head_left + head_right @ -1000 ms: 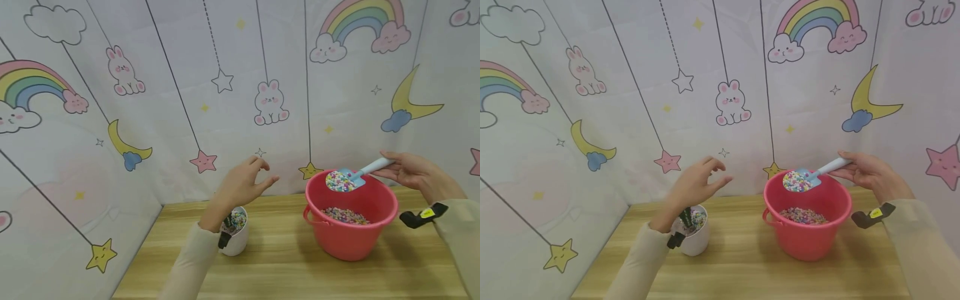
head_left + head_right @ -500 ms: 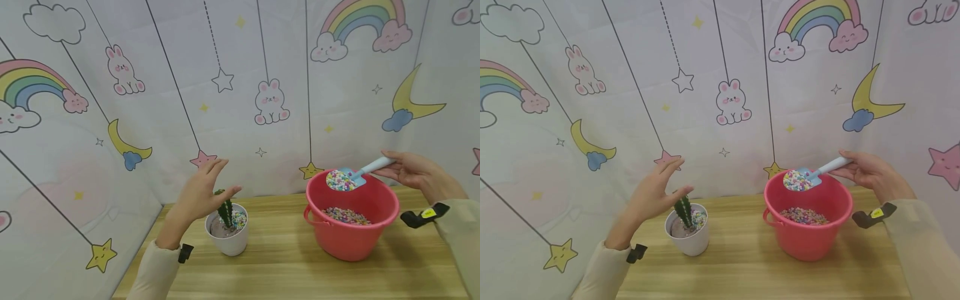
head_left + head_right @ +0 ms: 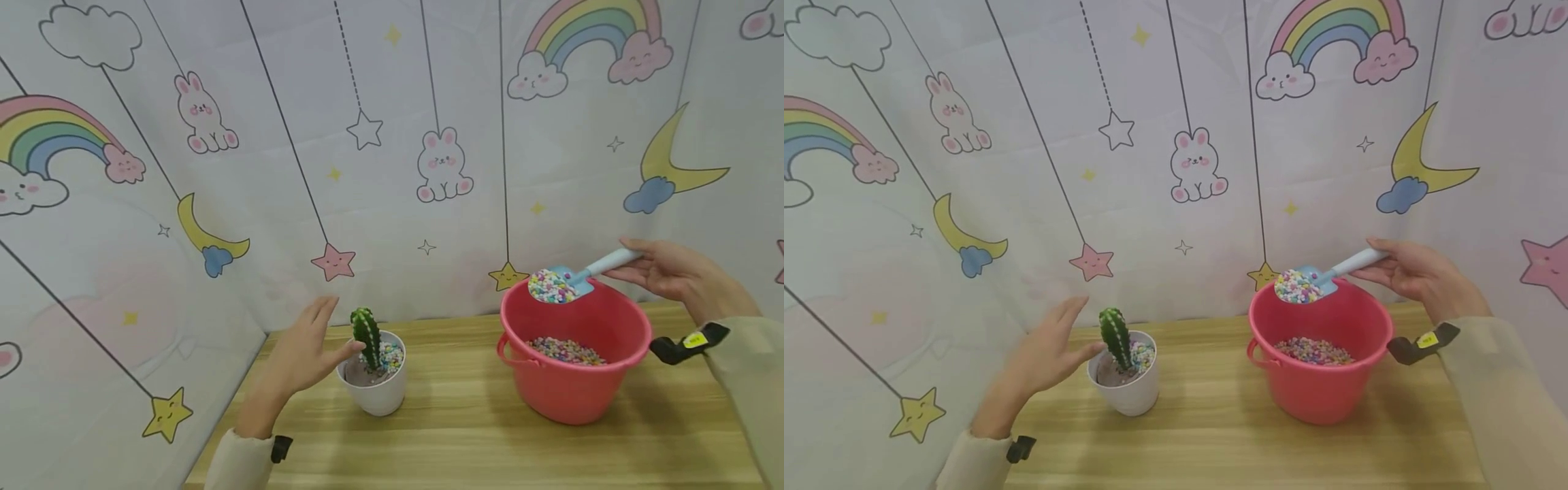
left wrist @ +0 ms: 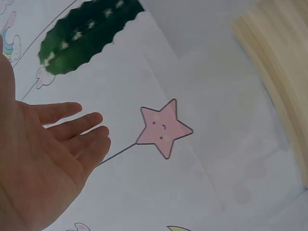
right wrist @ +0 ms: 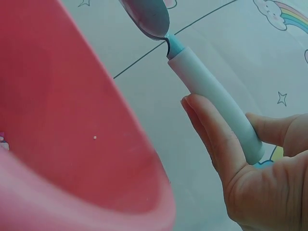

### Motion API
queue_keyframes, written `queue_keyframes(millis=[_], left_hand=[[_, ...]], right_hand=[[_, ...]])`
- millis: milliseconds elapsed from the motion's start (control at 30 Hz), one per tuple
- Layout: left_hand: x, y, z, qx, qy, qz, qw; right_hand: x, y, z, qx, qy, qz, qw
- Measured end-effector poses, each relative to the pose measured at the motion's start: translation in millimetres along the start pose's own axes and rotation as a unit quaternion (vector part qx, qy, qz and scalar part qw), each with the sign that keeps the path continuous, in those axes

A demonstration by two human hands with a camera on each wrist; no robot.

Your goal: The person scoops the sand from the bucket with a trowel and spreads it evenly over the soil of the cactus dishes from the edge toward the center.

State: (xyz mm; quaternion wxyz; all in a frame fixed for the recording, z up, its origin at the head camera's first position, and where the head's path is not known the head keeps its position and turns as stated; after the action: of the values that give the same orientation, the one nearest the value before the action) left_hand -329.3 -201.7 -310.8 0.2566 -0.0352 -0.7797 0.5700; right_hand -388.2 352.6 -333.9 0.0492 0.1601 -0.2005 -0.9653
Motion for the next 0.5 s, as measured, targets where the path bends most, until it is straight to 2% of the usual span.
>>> queue_keyframes(millis=[267,367,500], left_hand=[[-9.1,47.2,22.7,0.001,-0.02,0.081,0.9965],[-11.2,61.5,27.8,0.001,-0.019,0.092,0.9956],[-12.7,73.8,32.2,0.005,-0.013,0.096,0.9953]], right_hand=[[3.7,14,2,-0.008,-0.007,-0.005,0.9999],[6.1,20,1,-0.001,-0.004,-0.006,1.0],[9.5,29,1,0.002,-0.002,-0.004,1.0]])
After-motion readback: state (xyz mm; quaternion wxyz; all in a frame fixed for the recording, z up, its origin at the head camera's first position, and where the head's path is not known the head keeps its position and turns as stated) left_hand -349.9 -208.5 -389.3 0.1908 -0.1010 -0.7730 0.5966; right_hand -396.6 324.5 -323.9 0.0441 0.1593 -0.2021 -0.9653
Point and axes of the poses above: each hand's wrist, its own x-axis towards the middle knuckle, its own y-axis out of the palm, z = x × y, the point moved 9 cm from there along x, towards the middle knuckle, and after that the axes turned 4 degrees about -x, right-handed, at the moved point
